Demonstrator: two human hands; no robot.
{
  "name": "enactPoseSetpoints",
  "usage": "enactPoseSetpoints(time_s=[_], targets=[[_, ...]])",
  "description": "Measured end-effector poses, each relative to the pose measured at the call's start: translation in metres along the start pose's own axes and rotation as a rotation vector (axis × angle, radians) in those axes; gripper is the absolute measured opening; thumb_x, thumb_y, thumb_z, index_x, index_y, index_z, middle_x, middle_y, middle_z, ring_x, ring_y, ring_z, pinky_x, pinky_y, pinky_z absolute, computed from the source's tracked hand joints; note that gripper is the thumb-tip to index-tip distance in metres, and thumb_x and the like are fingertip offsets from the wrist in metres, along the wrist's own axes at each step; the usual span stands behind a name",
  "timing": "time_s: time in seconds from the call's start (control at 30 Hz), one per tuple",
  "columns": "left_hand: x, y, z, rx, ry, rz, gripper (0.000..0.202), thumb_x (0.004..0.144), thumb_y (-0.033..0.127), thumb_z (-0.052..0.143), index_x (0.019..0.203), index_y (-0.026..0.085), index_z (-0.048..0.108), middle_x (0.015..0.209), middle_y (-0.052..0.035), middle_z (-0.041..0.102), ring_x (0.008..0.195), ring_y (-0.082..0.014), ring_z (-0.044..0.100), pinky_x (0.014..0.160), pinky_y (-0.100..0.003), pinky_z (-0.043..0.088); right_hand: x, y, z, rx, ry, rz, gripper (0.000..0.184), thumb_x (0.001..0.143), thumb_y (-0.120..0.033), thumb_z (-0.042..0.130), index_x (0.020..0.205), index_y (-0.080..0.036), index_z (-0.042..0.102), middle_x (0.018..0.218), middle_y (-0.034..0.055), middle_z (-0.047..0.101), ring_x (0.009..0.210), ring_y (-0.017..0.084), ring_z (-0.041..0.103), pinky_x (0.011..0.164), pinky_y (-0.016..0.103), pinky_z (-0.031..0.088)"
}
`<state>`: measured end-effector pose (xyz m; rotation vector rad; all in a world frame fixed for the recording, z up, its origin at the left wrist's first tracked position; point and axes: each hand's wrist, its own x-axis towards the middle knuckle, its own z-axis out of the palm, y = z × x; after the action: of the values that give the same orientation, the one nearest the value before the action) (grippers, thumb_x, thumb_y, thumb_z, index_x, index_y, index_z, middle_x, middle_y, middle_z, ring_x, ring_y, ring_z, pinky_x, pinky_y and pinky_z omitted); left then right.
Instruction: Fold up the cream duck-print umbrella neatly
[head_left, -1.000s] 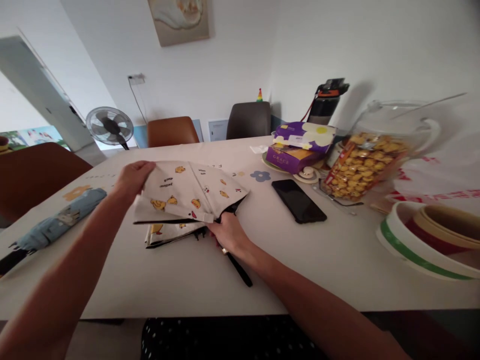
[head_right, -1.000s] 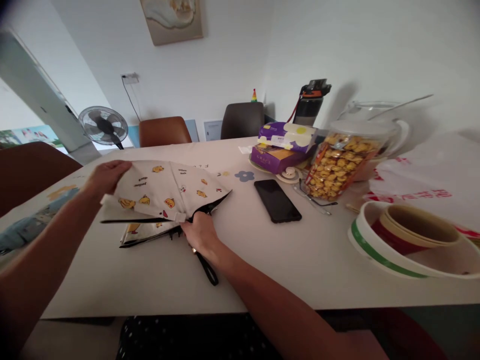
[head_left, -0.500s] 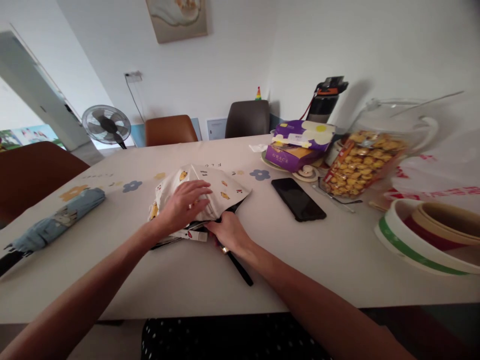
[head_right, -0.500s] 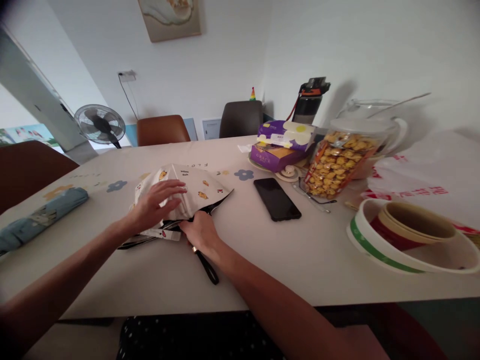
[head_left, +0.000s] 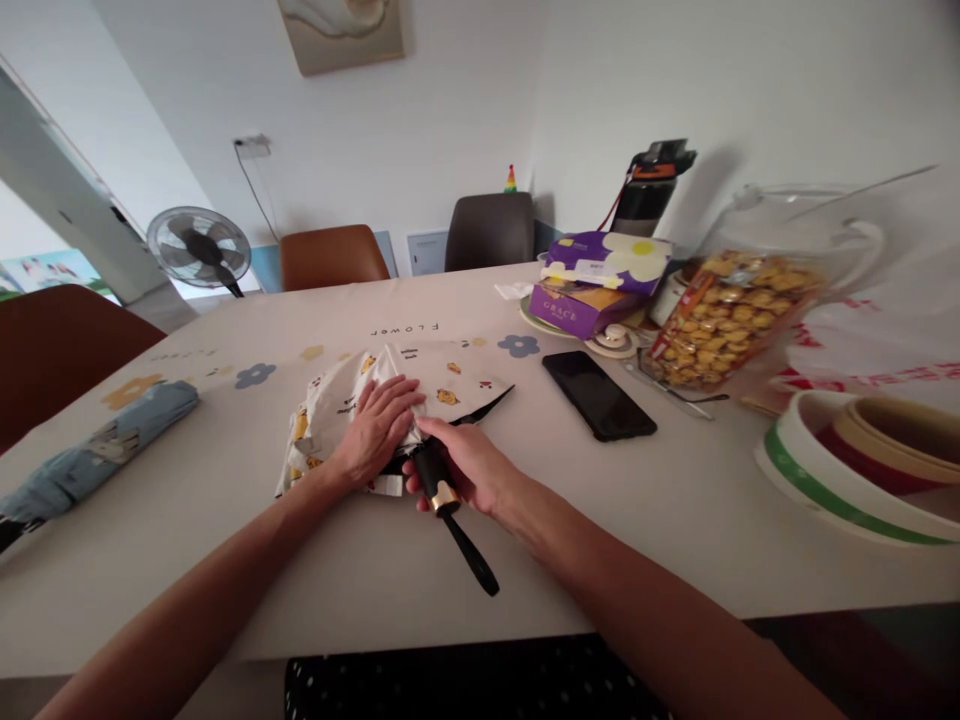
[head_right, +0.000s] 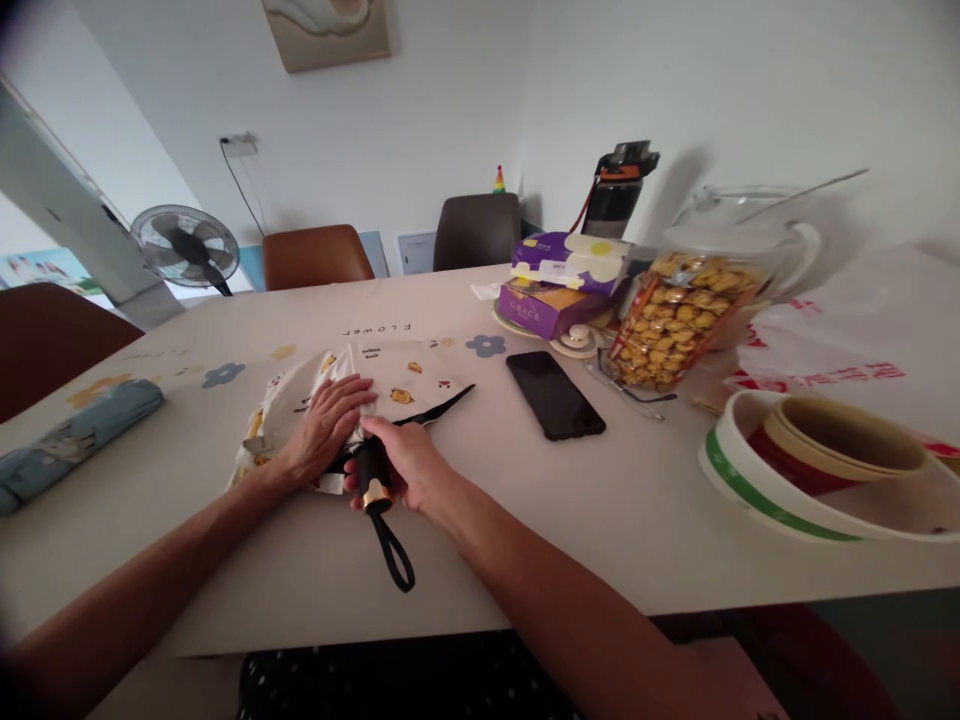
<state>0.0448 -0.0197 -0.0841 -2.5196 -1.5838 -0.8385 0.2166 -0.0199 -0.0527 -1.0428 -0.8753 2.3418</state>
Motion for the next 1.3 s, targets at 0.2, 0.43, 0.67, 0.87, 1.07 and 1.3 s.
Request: enactPoseSetpoints(time_s=[0.2,0.43,0.67,0.87,1.07,1.3], targets=[[-0.003,0.005,0.004,0.057,0.044,0.011,0.034,0.095,0.026,0.026,0.117,0.022,0.051,0.130,-0.0044,0.052,0.128,-0.0172,0.036,0.110,-0.047,0.016,0.000,0.002,0.002,0.034,-0.083,0.088,0.036,0.090,-0.047,0.040,0.087,-0.013,0.051,0.058,0.0051,0.060,0.036,0.011,0.050,0.032,0.023,0.042],[-0.004,0.006,0.005,0.031,0.128,0.043,0.029,0.094,0.023,0.029,0.112,0.020,0.052,0.125,-0.0056,0.054,0.125,-0.0169,0.039,0.108,-0.046,0.021,0.004,0.007,-0.001,0.040,-0.217,0.062,0.025,0.089,-0.036,0.049,0.077,-0.014,0.049,0.056,-0.0019,0.054,0.036,0.008,0.048,0.035,0.020,0.042],[-0.003,0.012,-0.003,0.006,0.258,0.084,0.024,0.092,0.017,0.034,0.105,0.019,0.054,0.118,-0.0067,0.058,0.116,-0.0166,0.047,0.105,-0.045,0.027,0.006,0.016,0.003,-0.302,-0.033,-0.065,0.026,0.079,-0.017,0.046,0.053,-0.015,0.046,0.036,-0.0017,0.045,0.029,0.011,0.045,0.028,0.021,0.037],[0.009,0.019,-0.029,0.021,0.547,0.057,0.021,0.086,0.014,0.044,0.105,0.018,0.052,0.112,-0.0087,0.060,0.112,-0.0183,0.051,0.100,-0.043,0.036,0.010,0.018,0.001,-0.616,0.094,-0.264,0.025,0.073,-0.017,0.050,0.048,-0.015,0.048,0.036,-0.0007,0.048,0.027,0.012,0.047,0.024,0.019,0.032],[0.065,0.037,-0.043,0.014,0.283,0.062,0.021,0.084,0.019,0.045,0.101,0.018,0.056,0.105,-0.0063,0.063,0.104,-0.0176,0.054,0.094,-0.036,0.041,0.011,0.015,0.000,-0.542,0.121,-0.213,0.023,0.073,-0.016,0.049,0.050,-0.015,0.048,0.035,-0.0008,0.048,0.026,0.012,0.044,0.027,0.020,0.034],[0.137,0.066,0.001,0.156,-0.552,0.239,0.056,0.071,0.042,0.058,0.123,0.021,0.049,0.132,-0.0098,0.048,0.125,-0.0268,0.037,0.107,-0.054,0.014,0.003,0.011,0.003,-0.502,0.142,-0.188,0.019,0.070,-0.013,0.049,0.051,-0.015,0.046,0.035,-0.0016,0.047,0.025,0.011,0.044,0.024,0.019,0.029]])
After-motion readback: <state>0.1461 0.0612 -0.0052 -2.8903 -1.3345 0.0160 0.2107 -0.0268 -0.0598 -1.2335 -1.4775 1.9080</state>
